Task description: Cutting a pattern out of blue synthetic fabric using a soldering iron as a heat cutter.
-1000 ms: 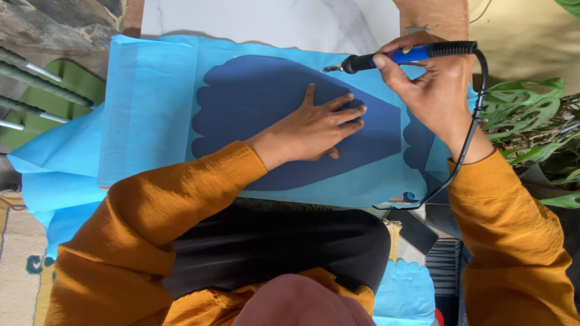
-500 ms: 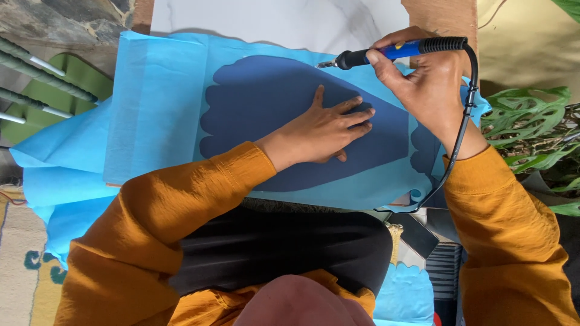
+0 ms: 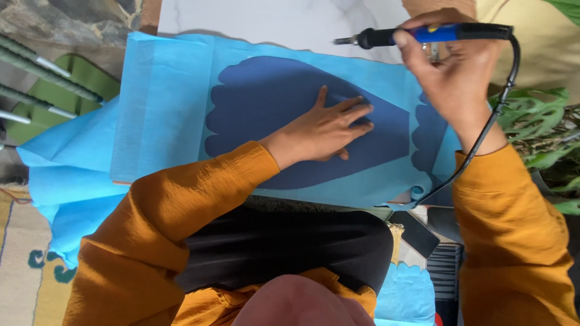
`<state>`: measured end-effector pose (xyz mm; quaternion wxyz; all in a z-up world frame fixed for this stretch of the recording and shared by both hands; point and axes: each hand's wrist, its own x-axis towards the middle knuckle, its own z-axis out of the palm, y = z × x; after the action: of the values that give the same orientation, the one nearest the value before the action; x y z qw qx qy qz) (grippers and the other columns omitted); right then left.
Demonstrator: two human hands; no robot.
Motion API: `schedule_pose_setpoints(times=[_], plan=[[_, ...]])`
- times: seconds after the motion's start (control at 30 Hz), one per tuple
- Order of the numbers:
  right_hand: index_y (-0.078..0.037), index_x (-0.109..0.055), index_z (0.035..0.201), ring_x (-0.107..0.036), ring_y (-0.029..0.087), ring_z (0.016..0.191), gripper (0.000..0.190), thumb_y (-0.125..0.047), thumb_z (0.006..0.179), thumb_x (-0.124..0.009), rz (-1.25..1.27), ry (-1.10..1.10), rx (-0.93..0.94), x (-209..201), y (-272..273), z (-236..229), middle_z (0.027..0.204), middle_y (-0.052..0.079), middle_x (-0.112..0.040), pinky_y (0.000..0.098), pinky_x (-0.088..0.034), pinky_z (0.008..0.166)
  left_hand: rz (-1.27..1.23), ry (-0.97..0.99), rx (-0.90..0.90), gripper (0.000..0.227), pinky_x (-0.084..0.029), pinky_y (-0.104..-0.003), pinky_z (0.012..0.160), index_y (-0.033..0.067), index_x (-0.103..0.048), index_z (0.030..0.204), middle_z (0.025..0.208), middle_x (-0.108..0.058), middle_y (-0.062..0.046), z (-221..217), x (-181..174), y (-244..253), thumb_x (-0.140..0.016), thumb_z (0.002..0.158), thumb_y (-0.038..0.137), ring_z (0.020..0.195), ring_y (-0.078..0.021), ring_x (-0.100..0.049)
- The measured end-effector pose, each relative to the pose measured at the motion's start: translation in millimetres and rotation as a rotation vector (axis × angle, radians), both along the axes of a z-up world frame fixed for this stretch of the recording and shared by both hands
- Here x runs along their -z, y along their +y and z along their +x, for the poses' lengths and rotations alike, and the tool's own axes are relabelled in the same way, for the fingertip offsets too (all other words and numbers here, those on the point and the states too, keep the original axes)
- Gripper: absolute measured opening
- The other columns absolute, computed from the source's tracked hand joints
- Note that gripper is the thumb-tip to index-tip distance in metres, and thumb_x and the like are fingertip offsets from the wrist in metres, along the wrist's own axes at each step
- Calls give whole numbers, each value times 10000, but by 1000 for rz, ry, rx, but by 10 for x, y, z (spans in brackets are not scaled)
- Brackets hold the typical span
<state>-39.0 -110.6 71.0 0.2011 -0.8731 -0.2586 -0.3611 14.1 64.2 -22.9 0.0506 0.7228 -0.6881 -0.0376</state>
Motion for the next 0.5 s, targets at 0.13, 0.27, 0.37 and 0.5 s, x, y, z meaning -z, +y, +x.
schedule_pose_setpoints(times=[0.13, 0.27, 0.37, 0.5], plan=[[168, -631, 959, -640, 360, 848, 206, -27, 1026, -634, -113, -18, 6, -149, -228, -273, 930, 267, -633, 409, -503, 726, -66, 58, -10, 592, -285, -725, 849, 116, -435, 1265, 1266, -290, -187, 6, -35, 15, -669, 755, 304, 1231, -326, -248], [153, -625, 964, -593, 337, 797, 187, -22, 983, -690, -260, 14, 16, -265, -399, -607, 903, 250, -623, 409, -499, 754, -57, 0, -22, 579, -307, -680, 867, 165, -441, 1281, 1201, -309, -158, 13, -15, 21, -638, 776, 366, 1169, -318, -293], [110, -598, 1017, -622, 307, 873, 164, 113, 922, -731, -555, -12, 115, -378, -524, -862, 1003, 224, -654, 380, -541, 761, -22, -20, -22, 591, -304, -667, 859, 167, -427, 1296, 1218, -303, -154, 12, -9, 0, -633, 781, 372, 1180, -316, -279], [-91, -647, 902, -596, 127, 757, 188, -12, 888, -817, -891, -171, 229, -199, -958, -999, 915, 50, -674, 224, -541, 602, -10, -8, -28, 569, -302, -663, 866, 169, -435, 1284, 1226, -297, -143, -6, -52, 2, -635, 782, 344, 1185, -309, -276]])
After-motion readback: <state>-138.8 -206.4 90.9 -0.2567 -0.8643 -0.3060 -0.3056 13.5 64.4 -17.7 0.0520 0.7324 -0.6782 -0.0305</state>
